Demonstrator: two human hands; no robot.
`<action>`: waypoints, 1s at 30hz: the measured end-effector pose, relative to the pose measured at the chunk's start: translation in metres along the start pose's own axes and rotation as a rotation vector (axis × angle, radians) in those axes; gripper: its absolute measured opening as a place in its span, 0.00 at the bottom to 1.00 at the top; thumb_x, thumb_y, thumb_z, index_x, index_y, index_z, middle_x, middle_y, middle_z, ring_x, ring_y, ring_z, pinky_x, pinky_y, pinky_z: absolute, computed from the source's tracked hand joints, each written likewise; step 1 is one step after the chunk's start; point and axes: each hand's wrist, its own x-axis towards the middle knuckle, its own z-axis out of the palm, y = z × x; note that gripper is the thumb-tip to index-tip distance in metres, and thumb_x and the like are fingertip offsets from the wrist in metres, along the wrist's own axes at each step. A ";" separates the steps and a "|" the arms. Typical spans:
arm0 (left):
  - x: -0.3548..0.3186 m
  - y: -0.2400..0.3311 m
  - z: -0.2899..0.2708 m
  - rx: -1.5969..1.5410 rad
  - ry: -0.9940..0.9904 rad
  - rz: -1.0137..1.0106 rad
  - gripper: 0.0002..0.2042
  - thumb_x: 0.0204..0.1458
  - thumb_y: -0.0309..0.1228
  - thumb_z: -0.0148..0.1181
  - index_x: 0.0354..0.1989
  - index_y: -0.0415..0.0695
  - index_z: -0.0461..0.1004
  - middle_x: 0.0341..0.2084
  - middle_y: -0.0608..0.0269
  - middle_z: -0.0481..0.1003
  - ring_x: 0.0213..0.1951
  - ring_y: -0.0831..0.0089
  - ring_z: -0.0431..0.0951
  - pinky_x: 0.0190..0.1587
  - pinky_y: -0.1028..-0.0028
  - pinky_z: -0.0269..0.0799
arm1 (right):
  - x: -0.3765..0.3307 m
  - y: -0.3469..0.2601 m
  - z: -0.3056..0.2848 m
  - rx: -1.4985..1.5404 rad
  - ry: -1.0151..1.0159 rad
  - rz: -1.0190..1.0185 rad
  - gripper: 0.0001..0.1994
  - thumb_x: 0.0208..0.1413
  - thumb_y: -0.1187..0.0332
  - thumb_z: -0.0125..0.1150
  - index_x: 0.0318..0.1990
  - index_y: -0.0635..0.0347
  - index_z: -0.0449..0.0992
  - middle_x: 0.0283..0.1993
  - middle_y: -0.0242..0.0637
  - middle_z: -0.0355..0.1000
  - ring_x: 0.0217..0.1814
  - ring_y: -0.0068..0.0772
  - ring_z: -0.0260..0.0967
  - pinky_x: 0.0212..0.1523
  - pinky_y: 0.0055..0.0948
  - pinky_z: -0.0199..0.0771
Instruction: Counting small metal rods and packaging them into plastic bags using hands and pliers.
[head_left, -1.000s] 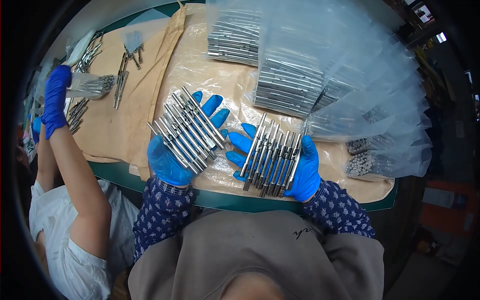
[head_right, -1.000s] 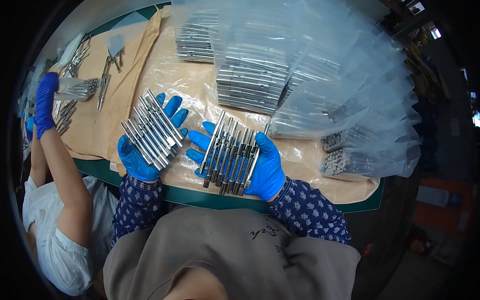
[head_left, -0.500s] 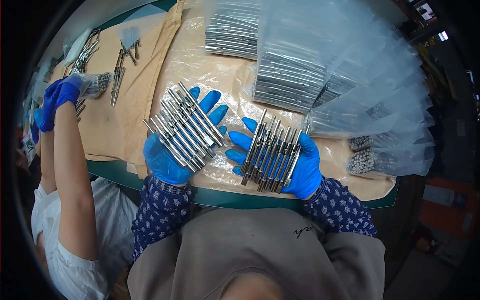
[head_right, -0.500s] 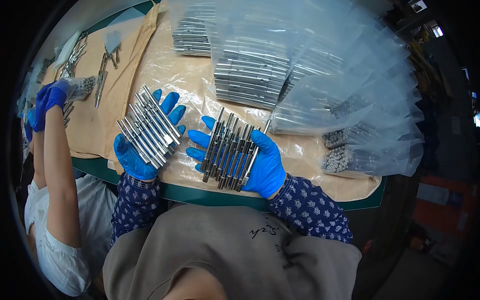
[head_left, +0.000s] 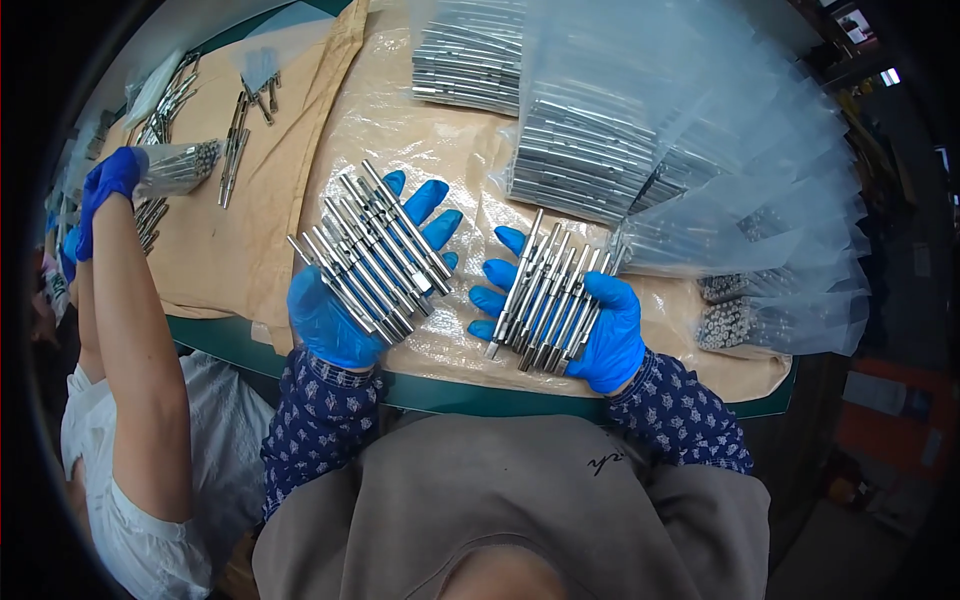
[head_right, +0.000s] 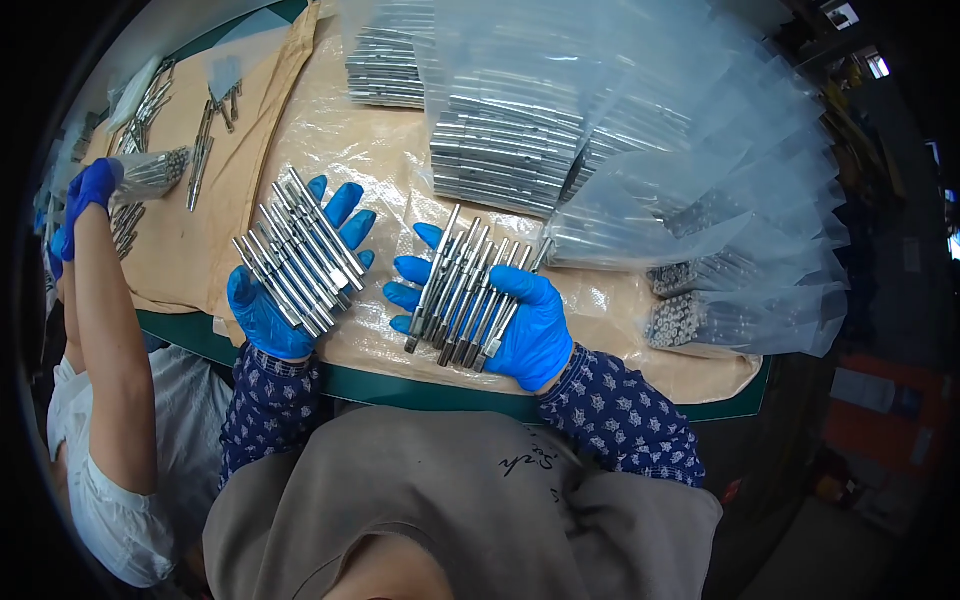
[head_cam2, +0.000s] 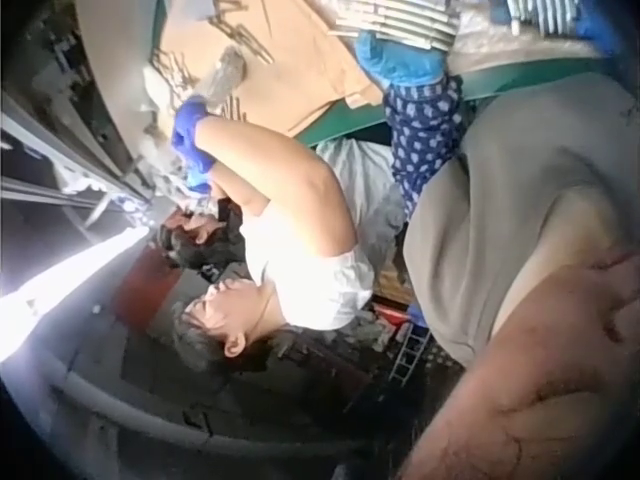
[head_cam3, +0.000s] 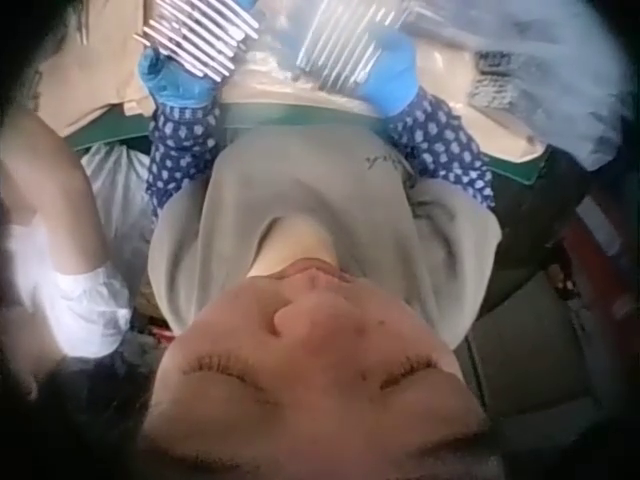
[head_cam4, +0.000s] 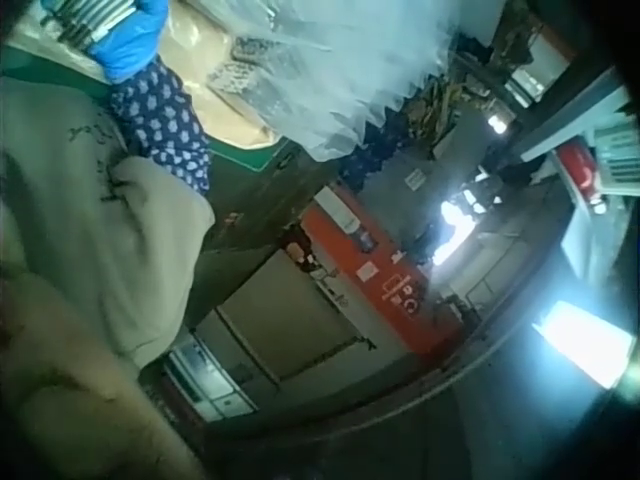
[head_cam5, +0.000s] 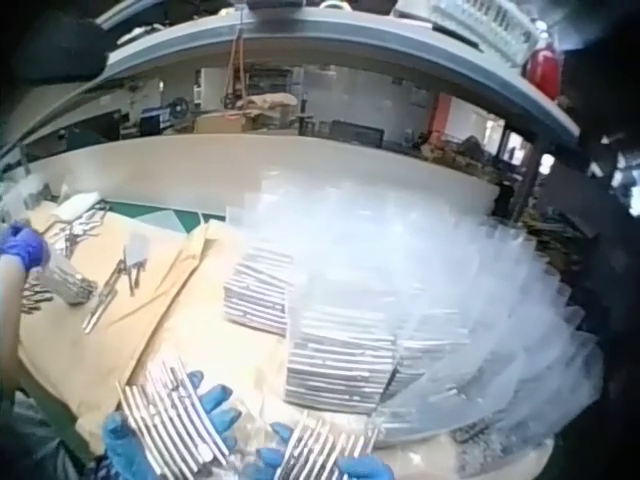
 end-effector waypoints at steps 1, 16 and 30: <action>0.000 0.000 -0.002 0.044 -0.044 0.008 0.53 0.36 0.48 0.64 0.64 0.42 0.32 0.63 0.39 0.34 0.64 0.43 0.36 0.60 0.43 0.40 | -0.001 0.000 -0.003 -0.002 -0.001 0.006 0.44 0.43 0.56 0.54 0.65 0.58 0.38 0.64 0.55 0.48 0.65 0.56 0.46 0.63 0.60 0.37; -0.004 0.001 -0.006 -0.131 -0.180 -0.046 0.48 0.39 0.45 0.59 0.64 0.42 0.36 0.63 0.41 0.38 0.64 0.45 0.41 0.63 0.50 0.39 | 0.006 -0.003 0.025 -1.071 0.116 -0.474 0.10 0.50 0.75 0.56 0.40 0.61 0.65 0.32 0.40 0.69 0.34 0.31 0.67 0.40 0.31 0.70; -0.012 0.001 -0.010 -0.264 -0.175 -0.168 0.34 0.49 0.41 0.51 0.62 0.41 0.47 0.59 0.41 0.51 0.60 0.51 0.54 0.60 0.56 0.54 | 0.051 -0.032 0.093 -2.187 -0.613 -0.546 0.11 0.43 0.73 0.59 0.36 0.53 0.71 0.35 0.35 0.71 0.43 0.37 0.68 0.50 0.42 0.64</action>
